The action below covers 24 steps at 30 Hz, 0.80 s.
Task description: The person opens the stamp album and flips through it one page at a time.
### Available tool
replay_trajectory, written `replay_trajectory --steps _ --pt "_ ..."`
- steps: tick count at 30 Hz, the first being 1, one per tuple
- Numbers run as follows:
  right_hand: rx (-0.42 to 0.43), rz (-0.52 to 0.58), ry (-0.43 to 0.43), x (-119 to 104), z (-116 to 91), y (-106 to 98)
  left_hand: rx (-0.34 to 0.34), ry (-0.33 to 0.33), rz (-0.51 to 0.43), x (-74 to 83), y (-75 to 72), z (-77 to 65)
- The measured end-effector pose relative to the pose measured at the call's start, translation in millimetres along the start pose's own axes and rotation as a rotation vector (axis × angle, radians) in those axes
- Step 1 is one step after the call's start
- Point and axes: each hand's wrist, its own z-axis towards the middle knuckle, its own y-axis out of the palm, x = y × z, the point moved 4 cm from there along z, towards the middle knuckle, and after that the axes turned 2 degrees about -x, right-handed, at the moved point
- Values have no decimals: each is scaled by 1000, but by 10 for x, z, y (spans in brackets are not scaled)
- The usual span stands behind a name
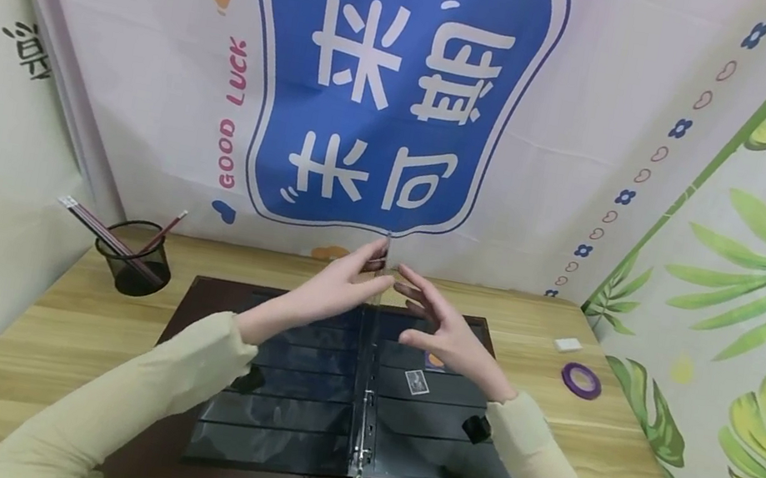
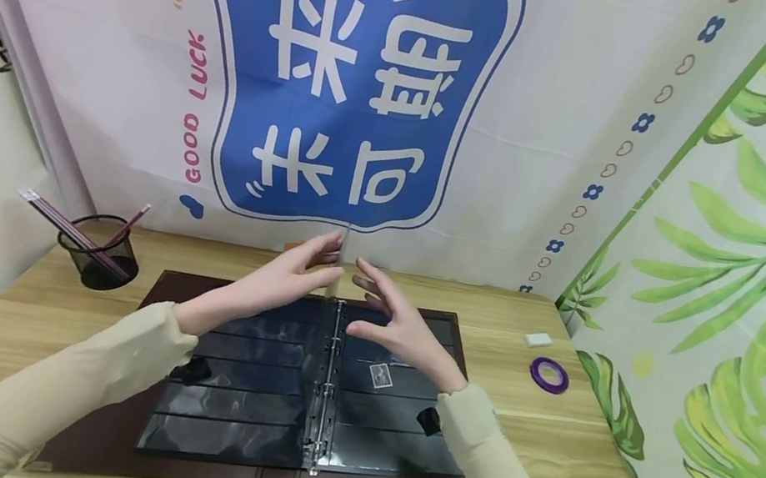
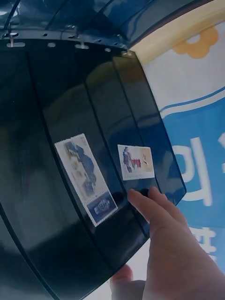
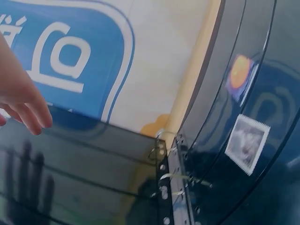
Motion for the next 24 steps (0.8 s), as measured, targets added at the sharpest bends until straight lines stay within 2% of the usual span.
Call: replay_trajectory --steps 3,6,9,12,15,19,21,24 --pt "32 -54 30 62 -51 -62 30 -6 -61 -52 -145 -132" --pt "72 -120 70 179 -134 -159 64 -34 -94 -184 -314 -280" --pt "102 -187 122 344 -238 -267 91 -96 -110 -380 -459 -439" --pt "122 -269 190 518 -351 -371 113 -179 -86 -584 -563 -595" --pt "128 -359 262 677 -464 -461 128 -254 -16 -790 -625 -733" --pt "118 -435 342 866 -582 -560 152 -327 130 -1069 -655 -889" --pt "105 -470 374 951 -629 -602 165 -343 220 -1192 -650 -956" --pt "77 -519 416 1058 -686 -657 175 -330 330 -1327 -626 -1038"
